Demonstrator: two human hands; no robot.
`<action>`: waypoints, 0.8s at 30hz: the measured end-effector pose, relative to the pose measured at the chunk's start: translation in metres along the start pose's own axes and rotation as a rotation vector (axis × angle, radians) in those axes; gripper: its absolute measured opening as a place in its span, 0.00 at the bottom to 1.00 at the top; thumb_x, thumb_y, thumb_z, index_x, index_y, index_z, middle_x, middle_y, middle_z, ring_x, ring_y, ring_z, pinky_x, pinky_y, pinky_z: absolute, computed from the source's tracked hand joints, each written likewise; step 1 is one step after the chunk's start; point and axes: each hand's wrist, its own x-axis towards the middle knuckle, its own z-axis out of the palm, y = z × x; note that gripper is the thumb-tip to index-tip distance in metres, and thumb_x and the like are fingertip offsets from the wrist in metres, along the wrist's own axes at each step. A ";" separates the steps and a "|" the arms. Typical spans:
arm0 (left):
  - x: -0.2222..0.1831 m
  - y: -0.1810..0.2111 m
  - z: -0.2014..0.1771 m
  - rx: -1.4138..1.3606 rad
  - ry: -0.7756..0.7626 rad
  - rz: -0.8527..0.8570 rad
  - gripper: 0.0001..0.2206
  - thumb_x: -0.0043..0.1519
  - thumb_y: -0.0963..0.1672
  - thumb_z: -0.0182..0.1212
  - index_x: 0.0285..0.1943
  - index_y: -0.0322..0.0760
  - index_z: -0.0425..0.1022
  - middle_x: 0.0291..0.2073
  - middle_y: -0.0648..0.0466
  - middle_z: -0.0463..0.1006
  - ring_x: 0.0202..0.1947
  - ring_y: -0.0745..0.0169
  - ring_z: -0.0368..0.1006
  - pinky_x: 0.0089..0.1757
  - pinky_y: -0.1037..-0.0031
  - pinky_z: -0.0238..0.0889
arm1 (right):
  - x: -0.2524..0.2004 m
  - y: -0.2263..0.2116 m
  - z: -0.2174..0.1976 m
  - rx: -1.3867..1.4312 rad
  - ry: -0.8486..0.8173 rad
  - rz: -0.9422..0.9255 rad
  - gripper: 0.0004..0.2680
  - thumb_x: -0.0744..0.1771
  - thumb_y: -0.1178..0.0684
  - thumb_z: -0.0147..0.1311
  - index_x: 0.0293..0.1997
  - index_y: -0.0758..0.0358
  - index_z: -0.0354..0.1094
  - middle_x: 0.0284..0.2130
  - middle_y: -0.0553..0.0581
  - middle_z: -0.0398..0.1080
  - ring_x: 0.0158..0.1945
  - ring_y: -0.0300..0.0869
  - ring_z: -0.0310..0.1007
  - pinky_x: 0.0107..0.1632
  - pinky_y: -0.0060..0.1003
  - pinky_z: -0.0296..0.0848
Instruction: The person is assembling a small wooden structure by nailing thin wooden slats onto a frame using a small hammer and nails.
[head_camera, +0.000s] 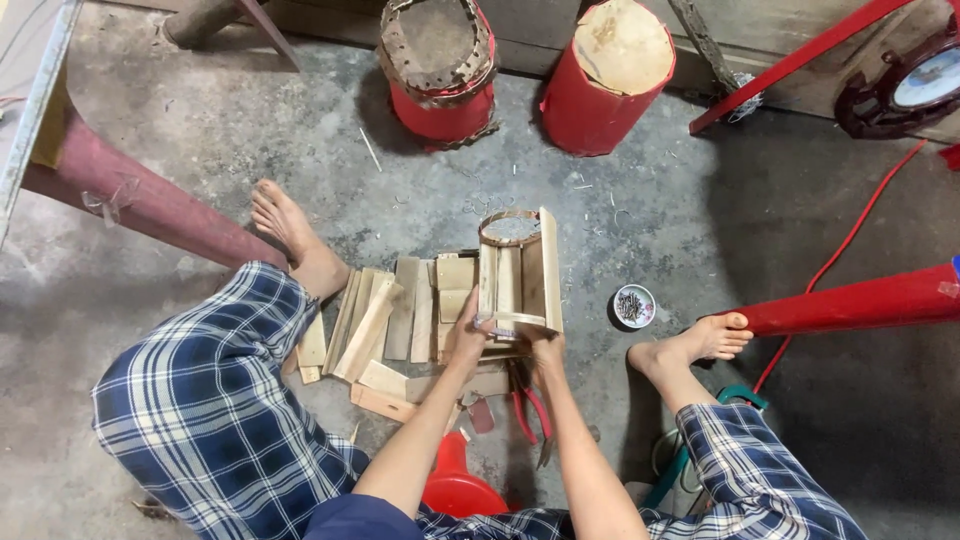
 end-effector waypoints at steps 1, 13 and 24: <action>-0.001 0.002 -0.001 0.098 0.012 0.007 0.32 0.64 0.46 0.60 0.79 0.68 0.55 0.74 0.49 0.60 0.62 0.45 0.70 0.48 0.68 0.70 | 0.002 0.000 -0.001 0.013 -0.005 0.010 0.14 0.57 0.60 0.70 0.44 0.69 0.75 0.34 0.67 0.75 0.34 0.53 0.78 0.38 0.54 0.79; 0.009 -0.027 -0.022 0.155 0.018 0.066 0.39 0.52 0.43 0.69 0.75 0.65 0.62 0.65 0.48 0.73 0.65 0.48 0.69 0.61 0.63 0.62 | -0.012 -0.001 0.000 -0.444 0.057 -0.156 0.19 0.57 0.48 0.72 0.49 0.63 0.78 0.39 0.64 0.78 0.49 0.55 0.77 0.52 0.52 0.71; 0.023 -0.042 -0.113 0.497 0.713 0.421 0.14 0.55 0.34 0.58 0.49 0.33 0.77 0.38 0.34 0.77 0.44 0.27 0.73 0.49 0.46 0.63 | -0.038 -0.027 0.010 -0.230 0.011 -0.168 0.16 0.59 0.55 0.70 0.48 0.69 0.74 0.38 0.64 0.76 0.41 0.46 0.72 0.45 0.45 0.72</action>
